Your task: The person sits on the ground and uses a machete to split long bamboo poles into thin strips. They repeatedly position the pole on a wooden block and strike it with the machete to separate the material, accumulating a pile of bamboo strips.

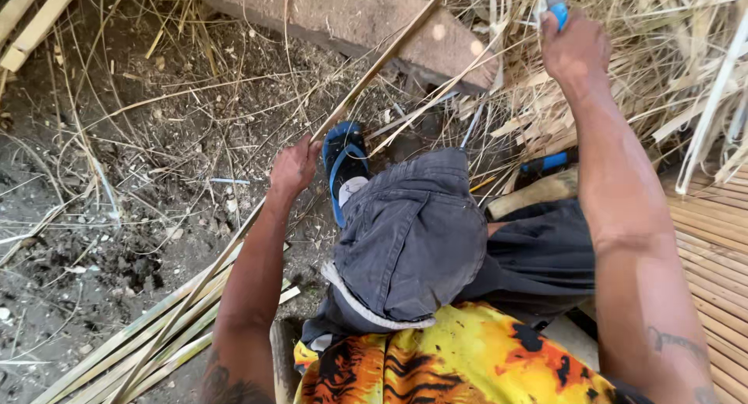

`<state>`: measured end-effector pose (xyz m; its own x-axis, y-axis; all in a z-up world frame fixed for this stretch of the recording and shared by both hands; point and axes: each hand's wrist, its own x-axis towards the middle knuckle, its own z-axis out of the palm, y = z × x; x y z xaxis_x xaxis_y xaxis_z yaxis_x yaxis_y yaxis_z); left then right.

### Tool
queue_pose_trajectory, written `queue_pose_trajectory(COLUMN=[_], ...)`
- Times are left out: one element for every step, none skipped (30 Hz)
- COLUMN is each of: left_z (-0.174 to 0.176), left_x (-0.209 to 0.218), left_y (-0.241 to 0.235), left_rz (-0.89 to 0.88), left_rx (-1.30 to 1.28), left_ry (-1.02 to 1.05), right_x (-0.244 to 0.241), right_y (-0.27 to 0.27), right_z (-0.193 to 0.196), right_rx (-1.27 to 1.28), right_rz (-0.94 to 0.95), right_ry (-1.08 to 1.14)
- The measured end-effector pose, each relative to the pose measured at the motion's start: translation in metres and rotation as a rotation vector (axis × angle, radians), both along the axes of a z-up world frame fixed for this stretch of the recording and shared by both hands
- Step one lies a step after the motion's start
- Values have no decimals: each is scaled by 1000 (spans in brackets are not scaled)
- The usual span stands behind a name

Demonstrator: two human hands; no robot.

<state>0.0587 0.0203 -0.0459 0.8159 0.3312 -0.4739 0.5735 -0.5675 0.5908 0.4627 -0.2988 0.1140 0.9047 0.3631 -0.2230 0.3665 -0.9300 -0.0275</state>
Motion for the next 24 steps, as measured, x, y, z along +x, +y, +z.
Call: queue_pose_trajectory(left_z=[1, 2, 4, 8, 13, 18, 22, 27, 28, 24, 21, 17, 14, 10, 7, 7, 6, 8, 14, 22, 31, 40, 51, 63], left_x=[1, -2, -5, -16, -31, -45, -61, -81, -98, -116, -132, -132, -129, -123, -110, -97, -76, -51, -33, -13, 7, 21, 29, 33], left_y=[-2, -3, -5, -8, -13, -16, -18, -21, -22, -20, -22, -24, -28, -31, -34, -45, -50, -53, -60, -60, -57, -55, -55, -52], left_rz=[-4, -12, -19, 2, 22, 43, 44, 45, 58, 61, 63, 44, 25, 4, -5, -17, 12, 31, 38, 46, 29, 14, -1, -33], left_rx=[33, 66, 99, 132, 166, 203, 197, 188, 223, 258, 293, 304, 315, 322, 392, 454, 400, 347, 279, 220, 190, 161, 131, 157], left_ry=[-5, -8, -11, -14, -17, -25, 142, 321, 253, 177, 101, 105, 109, 102, 44, 6, -42, -95, -75, -64, 7, 84, 162, 178], right_x=[2, -9, -29, -50, -68, -88, -99, -92, -75, -66, -57, -41, -38, -38, -39, -54, -72, -91, -113, -135, -153, -171, -183, -182], right_y=[2, 3, 2, 3, 1, -4, -10, -20, -34, -51, -68, -73, -76, -81, -85, -92, -95, -92, -89, -81, -76, -73, -72, -74], right_z=[8, 13, 13, 9, 3, -5, -16, -28, -39, -51, -60, -67, -73, -74, -72, -71, -75, -84, -95, -107, -115, -121, -124, -124], right_rx=[-35, -11, 13, -57, -127, -177, -229, -175, -121, -68, 95, 270, 364, 456, 549, 666, 782, 893, 999, 1114, 1229, 1148, 1057, 1047], right_rz=[73, 90, 107, 160, 213, 253, 294, 257, 220, 170, 7, -142, -260, -377, -492, -491, -488, -356, -220, -196, -169, -384, -594, -630], right_ry=[-55, 49, 153, 207, 261, 317, 372, 288, 205, 117, 96, 64, 136, 199, 264, 347, 430, 380, 328, 373, 417, 526, 636, 668])
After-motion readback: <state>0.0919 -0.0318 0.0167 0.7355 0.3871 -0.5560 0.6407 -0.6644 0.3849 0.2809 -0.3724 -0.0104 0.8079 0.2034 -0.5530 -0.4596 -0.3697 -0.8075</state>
